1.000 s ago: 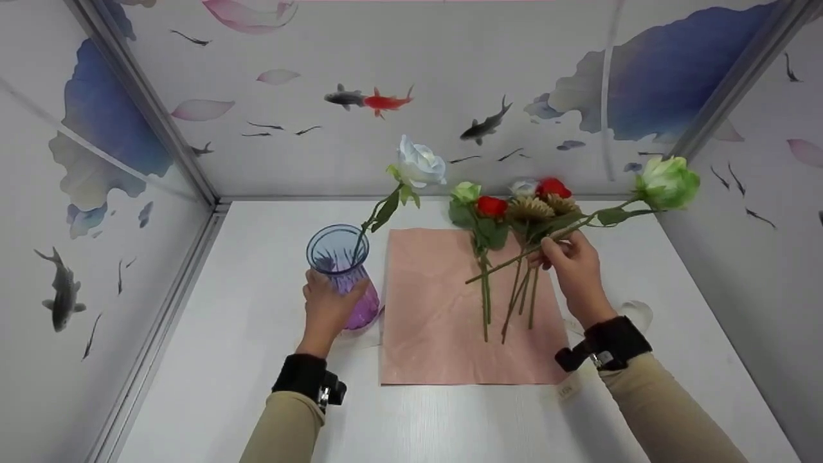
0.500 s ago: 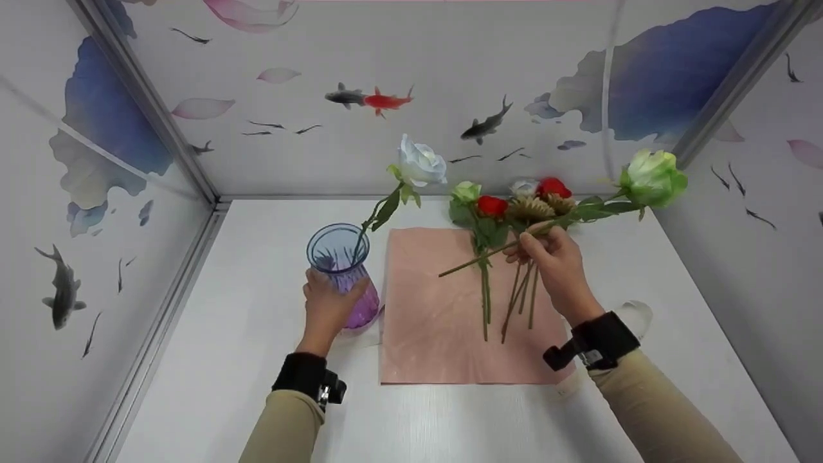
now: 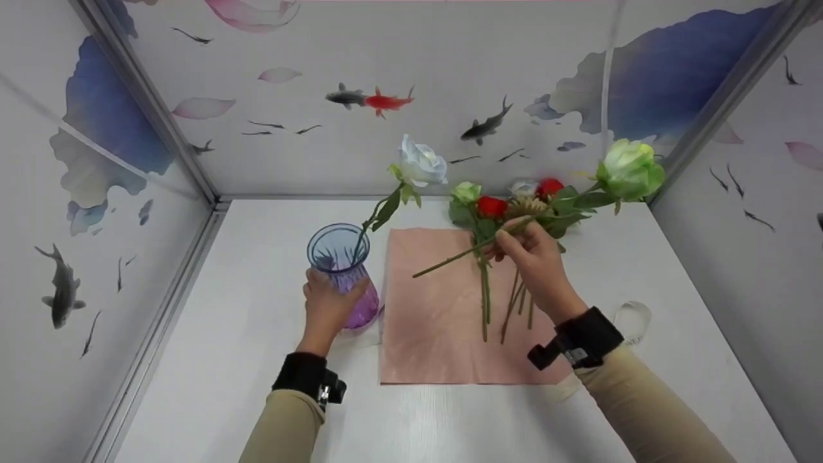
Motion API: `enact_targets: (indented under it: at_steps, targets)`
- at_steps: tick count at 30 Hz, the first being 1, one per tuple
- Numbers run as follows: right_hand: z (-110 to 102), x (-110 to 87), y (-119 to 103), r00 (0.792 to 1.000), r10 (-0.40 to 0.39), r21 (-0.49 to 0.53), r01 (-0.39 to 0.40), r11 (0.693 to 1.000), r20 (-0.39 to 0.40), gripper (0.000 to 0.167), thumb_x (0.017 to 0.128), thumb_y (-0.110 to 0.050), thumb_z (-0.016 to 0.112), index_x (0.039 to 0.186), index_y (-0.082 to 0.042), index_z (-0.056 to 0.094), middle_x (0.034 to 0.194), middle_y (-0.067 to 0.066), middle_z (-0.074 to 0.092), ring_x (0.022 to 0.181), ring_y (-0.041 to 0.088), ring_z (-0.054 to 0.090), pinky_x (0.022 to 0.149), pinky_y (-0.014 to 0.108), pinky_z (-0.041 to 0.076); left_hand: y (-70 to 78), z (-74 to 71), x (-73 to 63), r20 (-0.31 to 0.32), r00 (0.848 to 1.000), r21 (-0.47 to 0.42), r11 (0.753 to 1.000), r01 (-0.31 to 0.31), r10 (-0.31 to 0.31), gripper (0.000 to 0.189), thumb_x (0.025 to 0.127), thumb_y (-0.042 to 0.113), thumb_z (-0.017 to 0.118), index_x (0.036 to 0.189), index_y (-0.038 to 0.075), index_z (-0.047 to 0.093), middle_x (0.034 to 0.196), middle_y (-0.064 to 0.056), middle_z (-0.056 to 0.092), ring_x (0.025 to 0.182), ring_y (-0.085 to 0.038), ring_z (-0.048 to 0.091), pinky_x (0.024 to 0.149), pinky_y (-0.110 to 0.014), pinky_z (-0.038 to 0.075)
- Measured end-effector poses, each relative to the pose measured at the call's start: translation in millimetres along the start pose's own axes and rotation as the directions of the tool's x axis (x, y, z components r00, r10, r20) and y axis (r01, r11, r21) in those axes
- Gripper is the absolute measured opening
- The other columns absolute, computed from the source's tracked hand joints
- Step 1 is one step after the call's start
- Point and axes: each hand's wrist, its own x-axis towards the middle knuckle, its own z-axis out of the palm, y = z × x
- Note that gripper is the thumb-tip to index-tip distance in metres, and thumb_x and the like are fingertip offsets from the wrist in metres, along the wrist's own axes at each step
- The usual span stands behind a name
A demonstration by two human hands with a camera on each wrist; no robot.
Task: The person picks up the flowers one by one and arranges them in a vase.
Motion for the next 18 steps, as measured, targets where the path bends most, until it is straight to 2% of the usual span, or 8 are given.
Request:
enact_targets:
  at_steps: [3,8,15,18]
  targets:
    - [5.9,1.1,-5.2,1.000,-0.010,0.017,0.010,1.000,0.017,0.027,0.103,-0.024,0.063,0.117,-0.002,0.056,0.097,0.021,0.073,0.090,0.037,0.072,0.080,0.036,0.055,-0.5,0.4,-0.2,-0.009,1.000,0.000,1.000,-0.014,0.014,0.112,0.087,0.049,0.074,0.156,-0.008,0.006,0.156,-0.031,0.021,0.142,-0.050,0.029,0.111,-0.066,0.036]
    - [17.0,5.3,-13.9,0.997,-0.050,0.082,0.046,0.996,0.054,0.023,0.104,-0.018,0.061,0.117,0.000,0.056,0.095,0.023,0.072,0.086,0.029,0.074,0.079,0.036,0.058,-0.4,-0.7,-0.5,-0.011,0.999,0.011,0.999,-0.033,0.033,0.112,0.088,0.049,0.072,0.156,-0.009,0.006,0.157,-0.031,0.019,0.143,-0.051,0.026,0.112,-0.066,0.035]
    - [29.6,9.0,-25.5,0.993,-0.093,0.080,0.087,0.993,0.079,0.021,0.105,-0.017,0.059,0.117,0.000,0.057,0.094,0.024,0.074,0.085,0.037,0.072,0.073,0.034,0.058,0.8,-1.9,-1.1,0.015,1.000,0.007,1.000,0.012,-0.012,0.114,0.088,0.051,0.073,0.158,-0.006,0.003,0.159,-0.029,0.016,0.145,-0.048,0.025,0.113,-0.065,0.034]
    - [33.3,9.6,-29.1,0.992,-0.097,0.088,0.089,0.992,0.080,0.020,0.105,-0.018,0.060,0.116,-0.002,0.058,0.094,0.023,0.074,0.085,0.037,0.072,0.073,0.034,0.057,2.2,-2.3,-1.4,0.026,0.999,0.006,1.000,0.029,-0.029,0.116,0.087,0.052,0.074,0.158,-0.005,0.002,0.160,-0.029,0.015,0.145,-0.048,0.025,0.113,-0.064,0.034]
